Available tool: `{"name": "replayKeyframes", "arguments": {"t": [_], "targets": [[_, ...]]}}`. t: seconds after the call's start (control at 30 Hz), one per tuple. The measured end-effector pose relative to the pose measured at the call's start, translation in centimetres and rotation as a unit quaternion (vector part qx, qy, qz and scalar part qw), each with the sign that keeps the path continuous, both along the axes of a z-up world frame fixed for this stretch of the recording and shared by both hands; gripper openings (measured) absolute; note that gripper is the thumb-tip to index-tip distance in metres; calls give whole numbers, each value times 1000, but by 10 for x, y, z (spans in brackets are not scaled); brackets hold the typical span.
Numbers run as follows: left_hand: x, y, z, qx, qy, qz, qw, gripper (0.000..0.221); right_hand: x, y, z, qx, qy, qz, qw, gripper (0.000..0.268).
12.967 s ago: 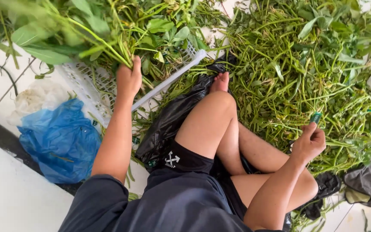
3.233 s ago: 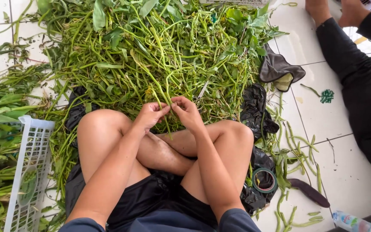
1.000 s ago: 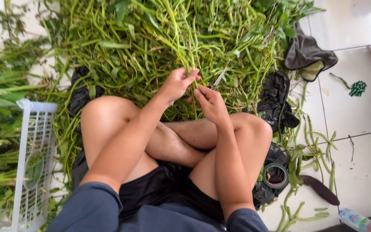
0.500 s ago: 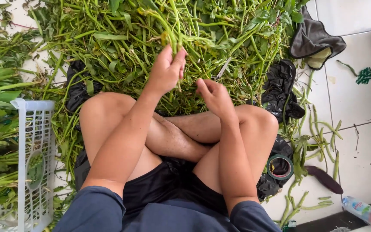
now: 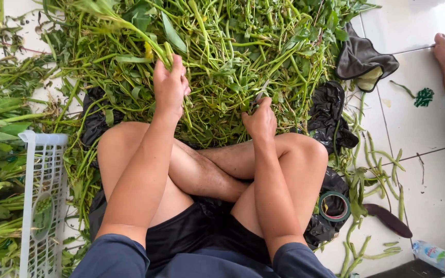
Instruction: Sorting through a pile of water spinach, aligning the stems, and bundling them together using green tape.
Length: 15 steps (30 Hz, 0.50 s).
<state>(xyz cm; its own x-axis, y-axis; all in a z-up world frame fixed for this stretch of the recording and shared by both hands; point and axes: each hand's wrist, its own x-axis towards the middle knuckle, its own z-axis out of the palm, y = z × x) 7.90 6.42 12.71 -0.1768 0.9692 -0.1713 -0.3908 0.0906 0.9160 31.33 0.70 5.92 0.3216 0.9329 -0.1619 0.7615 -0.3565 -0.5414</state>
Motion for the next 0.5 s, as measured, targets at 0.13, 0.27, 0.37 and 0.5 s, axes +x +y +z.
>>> {"name": "replayKeyframes", "arguments": {"t": [0.13,0.27,0.37,0.5], "targets": [[10,-10,16,-17,69,-48,996,20,-1,-2,22,-14,61,24,998,61],[18,-15,24,-9,79,-78,994,14,5,-6,32,-3,88,27,996,71],[18,-15,25,-19,82,-81,993,12,23,-6,16,-76,162,-5,984,87],[19,-13,26,-24,81,-75,994,12,49,-14,24,-58,261,-67,961,96]]}}
